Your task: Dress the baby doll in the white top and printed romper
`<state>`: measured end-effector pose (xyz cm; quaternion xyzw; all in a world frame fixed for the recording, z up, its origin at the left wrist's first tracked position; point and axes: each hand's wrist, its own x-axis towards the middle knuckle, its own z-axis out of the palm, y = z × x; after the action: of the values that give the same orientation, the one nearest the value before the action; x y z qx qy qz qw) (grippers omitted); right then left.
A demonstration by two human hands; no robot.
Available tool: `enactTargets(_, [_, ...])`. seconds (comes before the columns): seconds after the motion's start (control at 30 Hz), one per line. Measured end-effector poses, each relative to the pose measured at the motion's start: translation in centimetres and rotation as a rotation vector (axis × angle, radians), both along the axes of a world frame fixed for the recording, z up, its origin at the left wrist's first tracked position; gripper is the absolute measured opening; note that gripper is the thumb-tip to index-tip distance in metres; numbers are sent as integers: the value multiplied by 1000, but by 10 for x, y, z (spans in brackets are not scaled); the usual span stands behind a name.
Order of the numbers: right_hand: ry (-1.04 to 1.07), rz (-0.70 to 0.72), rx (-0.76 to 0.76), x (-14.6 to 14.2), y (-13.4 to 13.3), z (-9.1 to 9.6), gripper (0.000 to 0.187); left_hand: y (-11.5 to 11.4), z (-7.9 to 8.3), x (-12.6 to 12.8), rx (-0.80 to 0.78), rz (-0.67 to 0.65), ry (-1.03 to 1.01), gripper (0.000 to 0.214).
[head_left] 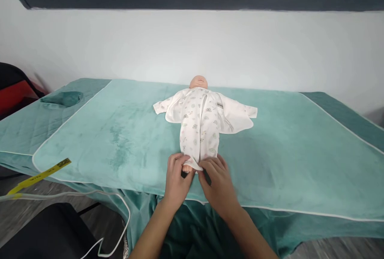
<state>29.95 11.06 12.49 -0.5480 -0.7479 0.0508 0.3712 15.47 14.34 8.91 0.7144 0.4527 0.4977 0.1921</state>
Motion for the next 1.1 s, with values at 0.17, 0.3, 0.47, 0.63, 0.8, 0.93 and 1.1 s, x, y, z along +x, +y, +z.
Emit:
enactTargets(0.17, [-54, 50, -2, 2, -5, 0, 17, -1, 0, -3, 18, 9, 41, 30])
enactTargets(0.3, [39, 28, 15, 12, -8, -5, 28, -5, 0, -5, 58, 66, 88, 31])
enactTargets(0.47, [188, -243, -3, 28, -15, -23, 35, -13, 10, -3, 196, 63, 237, 34])
enactTargets(0.63, [162, -244, -127, 32, -10, -30, 18, -10, 25, 10, 199, -83, 425, 38])
enactTargets(0.8, [202, -209, -118, 30, -3, -24, 8, 0, 26, 24, 173, -103, 488, 37])
enactTargets(0.93, [324, -125, -115, 29, -5, -21, 8, 0, 25, 30, 155, -82, 483, 31])
enactTargets(1.1, [416, -86, -123, 32, -13, -19, 11, -2, 29, 34, 124, -96, 505, 31])
